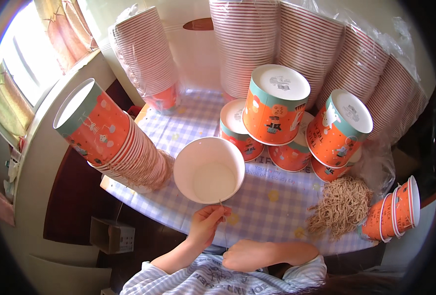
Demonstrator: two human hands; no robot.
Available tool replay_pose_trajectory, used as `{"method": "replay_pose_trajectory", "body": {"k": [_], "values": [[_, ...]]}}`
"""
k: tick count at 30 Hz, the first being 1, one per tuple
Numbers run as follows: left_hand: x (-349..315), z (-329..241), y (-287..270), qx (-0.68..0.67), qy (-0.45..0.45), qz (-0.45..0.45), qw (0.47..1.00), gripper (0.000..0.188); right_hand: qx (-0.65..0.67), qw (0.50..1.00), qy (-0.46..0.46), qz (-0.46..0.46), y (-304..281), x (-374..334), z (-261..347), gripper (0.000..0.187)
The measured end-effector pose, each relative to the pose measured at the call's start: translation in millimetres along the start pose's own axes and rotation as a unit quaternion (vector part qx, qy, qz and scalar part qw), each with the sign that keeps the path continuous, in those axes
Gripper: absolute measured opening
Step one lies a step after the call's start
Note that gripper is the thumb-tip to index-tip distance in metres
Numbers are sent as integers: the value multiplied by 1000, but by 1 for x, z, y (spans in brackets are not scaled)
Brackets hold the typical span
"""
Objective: Attaching string handles to decorative paper bowls.
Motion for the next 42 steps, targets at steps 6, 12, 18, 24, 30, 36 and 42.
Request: {"method": "replay_pose_trajectory", "body": {"k": [6,12,18,24,30,36,42], "values": [[10,4,6,-124,-32,-60,990,6,5,1000,25,13,-6,0,-6,8],[16,-1,11,-205,-40,-66,976,6,0,999,17,33,-2,4,-13,7],[18,-4,10,-222,-35,-64,972,7,8,999,-16,37,-5,4,-11,8],[22,-10,5,-97,-65,-96,989,7,42,995,60,70,-17,-12,-12,12],[-13,-56,-49,336,243,-160,896,7,59,998,2,-2,-45,-63,17,22],[18,-140,-8,839,268,-44,471,27,-126,984,-68,-105,-69,-116,53,30],[10,-126,-12,876,234,118,405,27,-57,977,-167,-123,-68,-147,53,27]]}}
Point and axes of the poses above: each hand's wrist, its own x-axis towards the middle knuckle, its own y-axis out of the palm, z = x × y, the point moved 4 cm from there along x, towards the middle knuckle, and after that the axes turned 13 degrees about z, right-handed, at the moved point
